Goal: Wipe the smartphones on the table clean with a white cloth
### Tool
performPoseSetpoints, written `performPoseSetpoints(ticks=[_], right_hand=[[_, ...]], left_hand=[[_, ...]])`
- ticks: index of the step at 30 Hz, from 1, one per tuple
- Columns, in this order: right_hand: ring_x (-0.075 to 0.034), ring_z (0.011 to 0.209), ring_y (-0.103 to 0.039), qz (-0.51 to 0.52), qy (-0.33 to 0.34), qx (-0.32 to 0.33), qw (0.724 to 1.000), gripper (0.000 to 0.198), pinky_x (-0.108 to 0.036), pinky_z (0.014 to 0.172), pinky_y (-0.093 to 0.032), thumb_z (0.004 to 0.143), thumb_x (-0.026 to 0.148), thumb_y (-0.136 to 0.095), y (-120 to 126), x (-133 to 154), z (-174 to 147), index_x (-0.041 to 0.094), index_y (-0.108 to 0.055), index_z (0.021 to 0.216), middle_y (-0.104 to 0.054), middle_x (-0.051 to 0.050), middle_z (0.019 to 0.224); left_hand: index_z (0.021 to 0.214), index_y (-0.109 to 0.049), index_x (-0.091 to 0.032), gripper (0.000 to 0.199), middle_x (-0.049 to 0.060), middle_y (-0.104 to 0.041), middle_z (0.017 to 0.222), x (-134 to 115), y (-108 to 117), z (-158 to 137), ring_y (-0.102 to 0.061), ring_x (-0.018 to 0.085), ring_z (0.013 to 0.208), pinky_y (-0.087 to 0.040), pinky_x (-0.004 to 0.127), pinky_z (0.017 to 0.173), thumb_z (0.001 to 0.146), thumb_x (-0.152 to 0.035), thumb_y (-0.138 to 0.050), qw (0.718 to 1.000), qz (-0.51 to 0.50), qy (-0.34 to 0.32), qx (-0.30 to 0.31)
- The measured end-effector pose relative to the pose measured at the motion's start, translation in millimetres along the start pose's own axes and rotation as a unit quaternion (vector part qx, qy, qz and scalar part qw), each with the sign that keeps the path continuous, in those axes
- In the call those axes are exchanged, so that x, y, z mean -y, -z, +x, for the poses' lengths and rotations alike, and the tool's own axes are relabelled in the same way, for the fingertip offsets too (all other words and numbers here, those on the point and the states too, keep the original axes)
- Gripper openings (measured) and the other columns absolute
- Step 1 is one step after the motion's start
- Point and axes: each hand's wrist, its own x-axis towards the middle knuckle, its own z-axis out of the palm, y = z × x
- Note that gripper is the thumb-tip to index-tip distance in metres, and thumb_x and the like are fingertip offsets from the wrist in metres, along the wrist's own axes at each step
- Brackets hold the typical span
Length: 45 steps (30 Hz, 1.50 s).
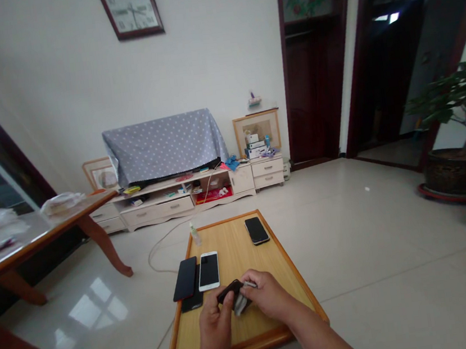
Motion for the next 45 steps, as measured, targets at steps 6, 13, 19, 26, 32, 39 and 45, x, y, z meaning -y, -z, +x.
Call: performPoseSetpoints(ticks=[6, 13, 19, 26, 32, 39, 45], right_hand=[[-0.011, 0.052, -0.048, 0.071, -0.054, -0.088, 0.992, 0.03, -0.023, 0.05, -0.037, 0.085, 0.046, -0.064, 6.3, 7.0, 3.7, 0.018, -0.065, 0.095, -0.058, 0.003, 0.066], [-0.012, 0.057, -0.052, 0.169, -0.028, -0.092, 0.981, 0.032, -0.024, 0.055, -0.042, 0.09, 0.043, -0.061, -6.8, 34.2, -3.2, 0.017, -0.064, 0.11, -0.061, 0.001, 0.071], [-0.019, 0.078, -0.062, 0.005, 0.039, -0.129, 0.991, 0.022, -0.028, 0.071, -0.047, 0.086, 0.039, -0.064, -11.8, 24.9, 1.6, 0.018, -0.069, 0.09, -0.069, -0.003, 0.083], [-0.019, 0.075, -0.061, -0.02, 0.037, -0.163, 0.986, 0.023, -0.028, 0.069, -0.046, 0.088, 0.04, -0.061, -14.5, 15.7, 6.9, 0.019, -0.068, 0.087, -0.068, -0.002, 0.079], [-0.014, 0.061, -0.048, 0.073, 0.017, -0.195, 0.978, 0.029, -0.024, 0.057, -0.038, 0.089, 0.047, -0.06, -10.9, 25.5, 2.7, 0.019, -0.066, 0.092, -0.059, 0.002, 0.071], [-0.017, 0.071, -0.057, 0.007, 0.054, -0.214, 0.975, 0.019, -0.027, 0.067, -0.045, 0.087, 0.039, -0.063, -15.5, 25.6, 7.5, 0.02, -0.063, 0.089, -0.062, 0.0, 0.078], [-0.019, 0.084, -0.061, -0.131, 0.122, -0.215, 0.96, 0.007, -0.029, 0.076, -0.048, 0.083, 0.025, -0.062, -34.8, 30.8, 9.9, 0.022, -0.068, 0.086, -0.063, -0.004, 0.09]], left_hand=[[0.108, -0.069, -0.024, 0.025, 0.006, -0.072, 0.105, -1.7, 3.2, -3.1, -0.065, 0.022, 0.098, -0.052, 0.036, 0.088, 0.095, -0.04, -0.056, 0.998, 0.047, -0.043, -0.03], [0.099, -0.07, -0.026, 0.017, 0.003, -0.07, 0.087, -11.6, -2.8, -2.5, -0.063, 0.02, 0.084, -0.05, 0.032, 0.076, 0.095, -0.036, -0.057, 0.984, 0.143, -0.096, -0.035], [0.102, -0.068, -0.024, 0.017, 0.004, -0.069, 0.089, -8.4, -14.6, -2.4, -0.063, 0.02, 0.086, -0.051, 0.032, 0.076, 0.094, -0.036, -0.059, 0.981, 0.15, -0.116, -0.046], [0.106, -0.066, -0.024, 0.016, 0.006, -0.069, 0.097, -2.0, -16.6, -5.4, -0.064, 0.02, 0.091, -0.052, 0.034, 0.08, 0.095, -0.031, -0.057, 0.986, 0.122, -0.112, -0.03], [0.111, -0.067, -0.025, 0.02, 0.005, -0.071, 0.1, -1.8, -9.5, -1.4, -0.065, 0.02, 0.093, -0.052, 0.034, 0.083, 0.096, -0.032, -0.054, 0.987, 0.111, -0.101, -0.05], [0.101, -0.069, -0.024, 0.018, 0.004, -0.069, 0.09, -2.1, -11.4, 2.9, -0.063, 0.02, 0.085, -0.05, 0.031, 0.076, 0.096, -0.033, -0.054, 0.988, 0.126, -0.078, -0.052], [0.109, -0.067, -0.024, 0.021, 0.005, -0.07, 0.095, 0.2, -12.9, 7.2, -0.064, 0.02, 0.088, -0.05, 0.032, 0.078, 0.096, -0.026, -0.051, 0.986, 0.119, -0.102, -0.057]])
